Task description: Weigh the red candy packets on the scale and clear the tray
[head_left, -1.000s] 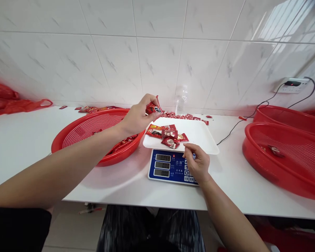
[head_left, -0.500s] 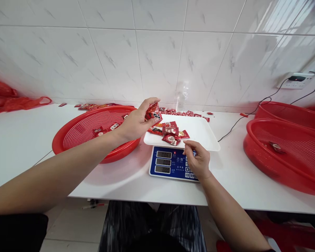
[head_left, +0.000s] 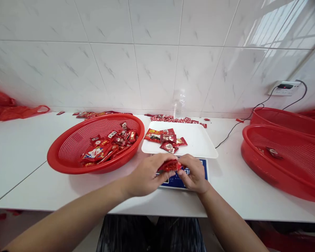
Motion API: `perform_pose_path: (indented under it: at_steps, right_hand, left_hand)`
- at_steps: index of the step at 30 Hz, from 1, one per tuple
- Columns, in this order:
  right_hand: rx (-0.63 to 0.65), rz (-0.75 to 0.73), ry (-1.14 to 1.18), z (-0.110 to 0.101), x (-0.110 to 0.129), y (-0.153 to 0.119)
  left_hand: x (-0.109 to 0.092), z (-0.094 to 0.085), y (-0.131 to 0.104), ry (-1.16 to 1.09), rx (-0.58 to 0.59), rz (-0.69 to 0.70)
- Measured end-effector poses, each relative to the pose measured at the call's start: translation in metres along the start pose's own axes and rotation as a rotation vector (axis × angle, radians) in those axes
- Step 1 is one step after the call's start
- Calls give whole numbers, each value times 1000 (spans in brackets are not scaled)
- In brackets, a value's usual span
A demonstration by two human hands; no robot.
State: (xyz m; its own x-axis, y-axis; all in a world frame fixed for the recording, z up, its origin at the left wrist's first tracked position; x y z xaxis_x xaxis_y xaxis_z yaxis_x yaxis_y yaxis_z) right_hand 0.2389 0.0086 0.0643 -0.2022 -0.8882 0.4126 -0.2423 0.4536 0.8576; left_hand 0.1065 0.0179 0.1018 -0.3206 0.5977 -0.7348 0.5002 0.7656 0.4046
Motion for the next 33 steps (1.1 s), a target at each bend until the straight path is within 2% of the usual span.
perform_pose_path:
  at_steps: [4,9,12,16,18,21,24,27,31,33]
  right_hand:
    - [8,-126,-61,6,16,3]
    - [5,-129,-58,17,19,3]
    - [-39,-91,-67,13,14,2]
    - [-178,60,-82,0,-1,2]
    - [-187,135,-98,0,-6,4]
    - [-117,172,-139,10,-7,10]
    - [-42,214,-180,18,-10,15]
    - [13,303,-255,16,-22,23]
    - [174,368,-402,11,-43,44]
    - [265,374,-441,13,-55,55]
  left_hand:
    - [12,5,-16,-88,-85,-82]
    - [37,1,-22,-316,-165,-164]
    - [51,-15,-15,-524,-275,-169]
    - [70,-43,-3,-738,-440,-171]
    - [76,-48,0,-801,-431,-184]
    - [79,-47,-4,-867,-387,-180]
    - [78,-43,-11,-890,-316,-148]
    - [80,-40,-16,-894,-215,-161]
    - [86,-39,-17,-941,-101,-189]
    - [89,-39,-17,-967,-88,-199]
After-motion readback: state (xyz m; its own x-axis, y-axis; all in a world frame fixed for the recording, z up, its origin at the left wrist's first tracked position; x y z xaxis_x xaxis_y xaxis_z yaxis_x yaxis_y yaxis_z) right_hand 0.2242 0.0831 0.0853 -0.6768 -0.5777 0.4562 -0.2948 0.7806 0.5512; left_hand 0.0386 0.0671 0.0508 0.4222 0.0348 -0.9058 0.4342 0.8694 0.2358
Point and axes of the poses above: each hand's wrist, its own y-axis towards the middle knuckle, its own z-axis out of the palm, x = y × z, the point moved 8 cm from there along y, towards the middle knuckle, and after that the axes turned 10 degrees about y, right-handed, at the moved point
